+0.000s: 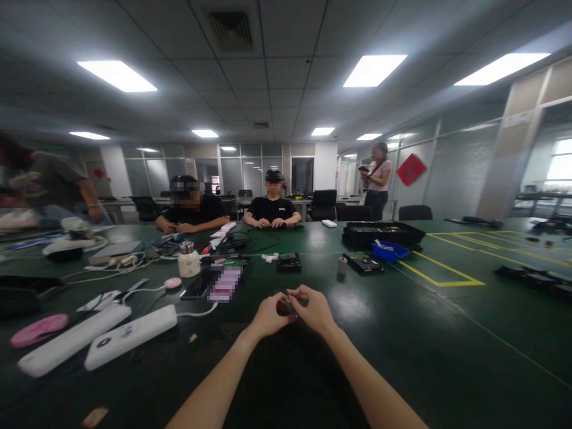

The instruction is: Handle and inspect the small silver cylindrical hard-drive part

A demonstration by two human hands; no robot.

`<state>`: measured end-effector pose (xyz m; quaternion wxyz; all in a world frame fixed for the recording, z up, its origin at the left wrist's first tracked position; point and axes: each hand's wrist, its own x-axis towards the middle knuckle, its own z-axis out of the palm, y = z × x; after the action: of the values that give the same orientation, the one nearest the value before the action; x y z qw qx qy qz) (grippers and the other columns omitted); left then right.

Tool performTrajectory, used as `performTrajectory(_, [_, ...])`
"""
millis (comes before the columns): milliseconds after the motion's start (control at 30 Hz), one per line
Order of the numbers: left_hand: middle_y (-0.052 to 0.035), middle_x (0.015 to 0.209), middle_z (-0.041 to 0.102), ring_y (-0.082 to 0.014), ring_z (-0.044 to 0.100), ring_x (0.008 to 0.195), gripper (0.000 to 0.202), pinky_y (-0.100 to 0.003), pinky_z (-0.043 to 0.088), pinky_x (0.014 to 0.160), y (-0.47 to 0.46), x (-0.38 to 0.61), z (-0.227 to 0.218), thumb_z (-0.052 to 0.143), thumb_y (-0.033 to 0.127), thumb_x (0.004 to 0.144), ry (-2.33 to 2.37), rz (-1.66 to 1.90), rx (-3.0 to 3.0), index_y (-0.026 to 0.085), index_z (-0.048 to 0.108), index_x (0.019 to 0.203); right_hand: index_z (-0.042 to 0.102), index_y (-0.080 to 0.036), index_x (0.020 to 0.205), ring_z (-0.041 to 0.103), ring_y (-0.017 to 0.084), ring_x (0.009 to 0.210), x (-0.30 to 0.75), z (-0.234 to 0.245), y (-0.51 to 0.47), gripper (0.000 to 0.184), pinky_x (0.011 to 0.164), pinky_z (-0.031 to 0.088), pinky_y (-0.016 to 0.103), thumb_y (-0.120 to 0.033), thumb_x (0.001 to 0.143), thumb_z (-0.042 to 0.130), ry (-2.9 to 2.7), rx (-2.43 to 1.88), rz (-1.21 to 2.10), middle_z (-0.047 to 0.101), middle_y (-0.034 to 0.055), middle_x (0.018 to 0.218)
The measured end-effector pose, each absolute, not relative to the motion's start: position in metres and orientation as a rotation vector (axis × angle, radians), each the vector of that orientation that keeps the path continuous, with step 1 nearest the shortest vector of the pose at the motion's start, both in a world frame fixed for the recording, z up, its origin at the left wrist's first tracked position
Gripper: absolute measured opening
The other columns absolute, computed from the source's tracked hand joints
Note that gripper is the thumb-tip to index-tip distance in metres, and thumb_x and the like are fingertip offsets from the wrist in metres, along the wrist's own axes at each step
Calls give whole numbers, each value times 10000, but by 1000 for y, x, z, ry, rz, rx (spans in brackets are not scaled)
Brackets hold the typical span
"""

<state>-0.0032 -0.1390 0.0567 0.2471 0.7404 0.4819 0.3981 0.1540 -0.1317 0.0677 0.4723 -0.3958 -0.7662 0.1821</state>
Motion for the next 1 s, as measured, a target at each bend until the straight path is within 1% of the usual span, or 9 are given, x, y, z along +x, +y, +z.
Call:
performTrajectory(267, [2, 762, 709, -187, 644, 735, 311, -258, 481, 684, -134, -8, 53, 751, 127, 572, 1217, 1117, 1940, 181, 660, 864, 709, -251, 766, 691, 250, 863, 156, 72, -133, 106, 799, 514, 360, -264, 789, 606, -1879, -957, 486, 748, 29, 895])
performTrajectory(367, [-8, 779, 716, -176, 660, 752, 272, -248, 496, 686, -132, -10, 55, 651, 111, 666, 1188, 1175, 1878, 171, 643, 931, 721, -246, 785, 686, 248, 852, 156, 71, -133, 113, 815, 508, 367, -269, 780, 610, -1851, -943, 538, 746, 31, 886])
performTrajectory(500, [-38, 868, 712, -181, 663, 847, 164, -257, 499, 746, -133, -6, 63, 521, 217, 831, 1210, 1335, 1828, 172, 640, 934, 704, -214, 968, 686, 222, 847, 156, 66, -126, 239, 801, 528, 355, -285, 806, 544, -1745, -940, 665, 737, 39, 930])
performTrajectory(567, [-35, 851, 710, -190, 652, 828, 173, -267, 493, 749, -136, -3, 66, 554, 306, 841, 1236, 1388, 1845, 181, 670, 870, 673, -197, 1053, 689, 206, 853, 156, 63, -121, 316, 785, 540, 341, -258, 813, 477, -1682, -948, 745, 734, 39, 950])
performTrajectory(633, [-33, 827, 710, -200, 634, 805, 170, -285, 486, 751, -137, 1, 66, 630, 342, 797, 1277, 1422, 1877, 190, 704, 816, 666, -195, 1061, 692, 194, 837, 157, 59, -116, 354, 776, 545, 331, -223, 785, 447, -1647, -961, 826, 737, 27, 920])
performTrajectory(700, [-39, 833, 709, -208, 620, 812, 135, -302, 478, 769, -138, 3, 65, 688, 317, 753, 1323, 1451, 1907, 198, 733, 799, 679, -189, 1022, 693, 193, 806, 159, 57, -112, 357, 778, 541, 333, -194, 735, 466, -1639, -974, 897, 742, 17, 849])
performTrajectory(800, [-51, 861, 707, -214, 612, 843, 109, -311, 473, 782, -138, 4, 64, 707, 275, 741, 1381, 1482, 1935, 206, 754, 811, 677, -165, 1004, 692, 195, 784, 161, 56, -109, 382, 768, 535, 330, -144, 660, 512, -1653, -975, 998, 742, 19, 792])
performTrajectory(900, [-51, 853, 708, -223, 608, 859, 79, -330, 467, 801, -138, 5, 64, 719, 263, 731, 1440, 1501, 1947, 214, 759, 778, 654, -164, 1037, 694, 195, 775, 162, 57, -110, 429, 731, 536, 321, -117, 619, 573, -1676, -963, 1079, 742, 22, 816])
performTrajectory(1000, [-39, 844, 709, -231, 604, 899, 65, -343, 455, 841, -138, 4, 68, 720, 277, 736, 1485, 1522, 1954, 226, 759, 746, 617, -173, 1099, 691, 191, 739, 163, 57, -114, 507, 707, 535, 321, -151, 598, 690, -1693, -957, 1095, 730, 7, 792])
